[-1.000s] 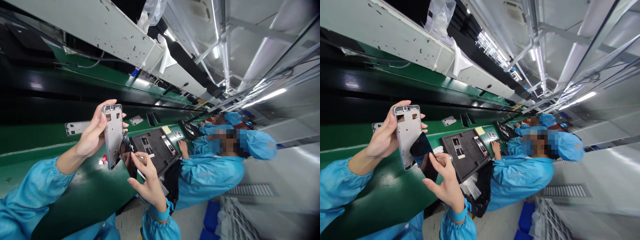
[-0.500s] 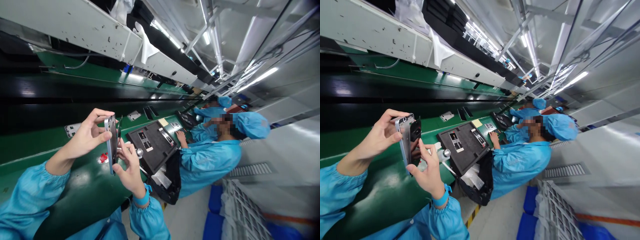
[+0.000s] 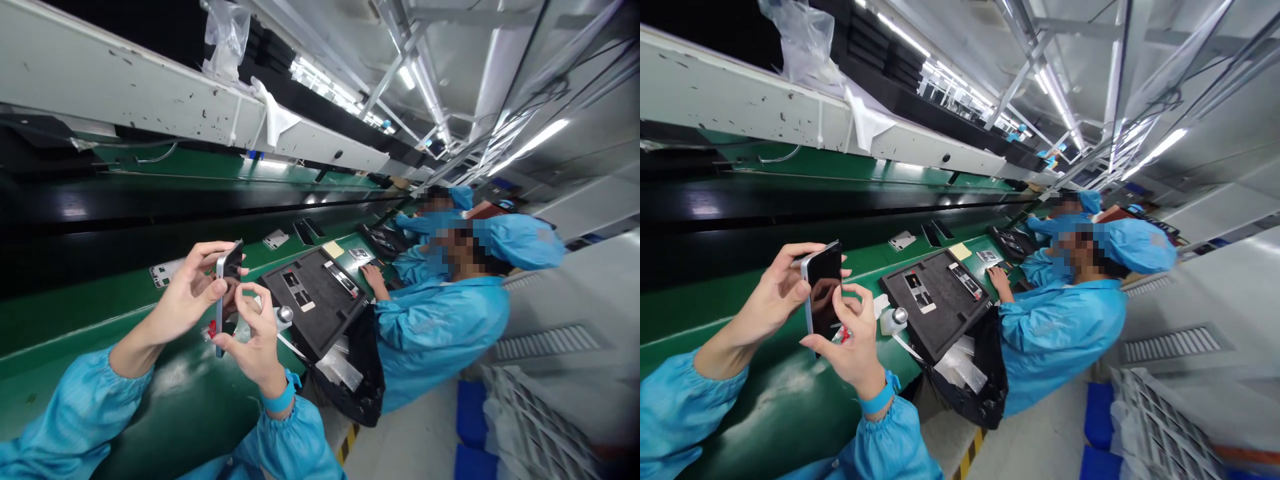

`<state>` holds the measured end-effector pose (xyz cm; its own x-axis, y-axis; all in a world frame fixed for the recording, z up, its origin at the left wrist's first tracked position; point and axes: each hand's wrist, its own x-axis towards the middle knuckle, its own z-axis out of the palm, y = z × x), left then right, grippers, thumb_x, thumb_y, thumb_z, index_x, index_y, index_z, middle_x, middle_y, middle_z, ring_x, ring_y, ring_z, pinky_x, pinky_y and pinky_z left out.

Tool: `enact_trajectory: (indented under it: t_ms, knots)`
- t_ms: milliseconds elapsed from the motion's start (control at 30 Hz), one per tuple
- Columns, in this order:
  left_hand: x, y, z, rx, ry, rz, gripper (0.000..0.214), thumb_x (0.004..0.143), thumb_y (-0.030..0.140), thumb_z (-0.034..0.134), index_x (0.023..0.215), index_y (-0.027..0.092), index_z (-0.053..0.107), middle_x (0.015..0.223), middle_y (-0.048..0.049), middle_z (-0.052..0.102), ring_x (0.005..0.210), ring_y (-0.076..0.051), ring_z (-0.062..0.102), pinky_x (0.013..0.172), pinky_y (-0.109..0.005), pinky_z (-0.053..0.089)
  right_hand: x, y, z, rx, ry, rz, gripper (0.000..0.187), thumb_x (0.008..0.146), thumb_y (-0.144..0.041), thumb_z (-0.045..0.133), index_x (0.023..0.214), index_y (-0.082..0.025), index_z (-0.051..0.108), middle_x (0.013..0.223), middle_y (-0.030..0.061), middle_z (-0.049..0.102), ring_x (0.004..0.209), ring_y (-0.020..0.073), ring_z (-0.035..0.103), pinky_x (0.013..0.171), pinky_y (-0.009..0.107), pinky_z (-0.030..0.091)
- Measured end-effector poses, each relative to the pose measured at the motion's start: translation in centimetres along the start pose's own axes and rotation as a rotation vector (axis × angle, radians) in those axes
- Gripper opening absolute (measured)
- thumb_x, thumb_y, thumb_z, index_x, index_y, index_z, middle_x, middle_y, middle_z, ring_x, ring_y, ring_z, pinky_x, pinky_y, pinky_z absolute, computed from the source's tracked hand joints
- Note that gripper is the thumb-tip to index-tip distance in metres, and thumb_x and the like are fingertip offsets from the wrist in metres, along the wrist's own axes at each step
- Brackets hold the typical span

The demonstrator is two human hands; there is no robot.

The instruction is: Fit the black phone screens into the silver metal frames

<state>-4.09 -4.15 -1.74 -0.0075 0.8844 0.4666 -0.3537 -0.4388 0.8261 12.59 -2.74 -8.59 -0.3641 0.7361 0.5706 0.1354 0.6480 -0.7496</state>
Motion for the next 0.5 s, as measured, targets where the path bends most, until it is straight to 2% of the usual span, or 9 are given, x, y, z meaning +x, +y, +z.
enact_trajectory:
  t_ms: [100,200,233,267,333,367,400,433,500]
  knots:
    - [0.0,-0.3,1.3,-0.129,0.143,-0.058,0.051,0.102,0.057,0.063,0.14,0.024,0.056,0.136,-0.0147,0.07,0.116,-0.028,0.075,0.097,-0.041,0.065,-0.1,-0.4,0.2,-0.108,0.041,-0.074,0.064,0.093,-0.056,0.075,0.15,-0.03,0.062,0.155,0.0175,0.034,0.108,0.025,0.064,0.097,0.048,0.061]
    - [0.2,-0.5,1.8,-0.214,0.216,-0.112,0.059,0.097,0.073,0.058,0.123,0.02,0.063,0.108,-0.0127,0.079,0.089,-0.028,0.08,0.078,-0.045,0.069,0.4,-1.4,-0.3,-0.104,0.079,-0.02,0.066,0.104,-0.065,0.05,0.159,-0.029,0.051,0.169,0.0187,0.018,0.113,0.0253,0.064,0.101,0.05,0.059]
    - [0.2,-0.6,1.8,-0.234,0.191,-0.144,0.063,0.095,0.077,0.056,0.118,0.02,0.065,0.099,-0.0115,0.08,0.08,-0.028,0.08,0.073,-0.045,0.069,0.9,-1.9,-0.7,-0.06,0.11,0.027,0.071,0.105,-0.069,0.043,0.162,-0.027,0.046,0.169,0.0199,0.021,0.114,0.025,0.065,0.1,0.047,0.06]
    - [0.2,-0.6,1.7,-0.248,0.153,-0.184,0.066,0.094,0.08,0.053,0.116,0.02,0.067,0.093,-0.0108,0.08,0.075,-0.028,0.079,0.069,-0.045,0.069,1.4,-2.4,-1.1,-0.002,0.13,0.089,0.076,0.105,-0.072,0.038,0.163,-0.024,0.044,0.164,0.0214,0.034,0.11,0.0235,0.068,0.095,0.043,0.061]
    - [-0.1,-0.8,1.7,-0.248,0.066,-0.267,0.065,0.095,0.08,0.052,0.113,0.021,0.073,0.089,-0.0103,0.08,0.072,-0.029,0.078,0.065,-0.044,0.068,2.8,-3.1,-2.0,0.123,0.099,0.238,0.082,0.103,-0.079,0.031,0.146,-0.016,0.061,0.121,0.0174,0.07,0.082,0.0181,0.07,0.071,0.032,0.061]
    - [-0.2,-0.8,1.8,-0.233,0.04,-0.295,0.062,0.096,0.077,0.053,0.112,0.021,0.075,0.089,-0.0099,0.08,0.072,-0.029,0.078,0.064,-0.043,0.068,3.4,-3.4,-2.4,0.178,0.052,0.309,0.084,0.101,-0.082,0.029,0.124,-0.015,0.073,0.089,0.0105,0.073,0.063,0.0151,0.065,0.058,0.027,0.056]
    - [-0.4,-0.8,1.9,-0.218,0.027,-0.317,0.058,0.097,0.074,0.055,0.111,0.022,0.076,0.089,-0.0093,0.08,0.072,-0.03,0.078,0.064,-0.042,0.067,3.9,-3.5,-2.7,0.227,-0.005,0.363,0.085,0.099,-0.085,0.029,0.097,-0.015,0.076,0.063,0.0039,0.064,0.048,0.0126,0.055,0.047,0.024,0.048]
    - [-0.6,-0.8,2.1,-0.204,0.017,-0.328,0.055,0.098,0.072,0.056,0.11,0.022,0.077,0.088,-0.0088,0.08,0.072,-0.029,0.078,0.064,-0.042,0.067,4.1,-3.7,-2.9,0.267,-0.045,0.396,0.085,0.096,-0.088,0.029,0.074,-0.017,0.07,0.048,-0.0002,0.052,0.04,0.0111,0.047,0.041,0.023,0.04]
    - [-0.9,-0.5,2.5,-0.17,0.02,-0.312,0.051,0.097,0.068,0.06,0.108,0.022,0.079,0.085,-0.0076,0.079,0.069,-0.028,0.077,0.064,-0.04,0.066,4.2,-3.9,-3.2,0.306,-0.049,0.408,0.08,0.093,-0.091,0.035,0.056,-0.022,0.052,0.038,-0.0028,0.042,0.034,0.0103,0.041,0.037,0.023,0.033]
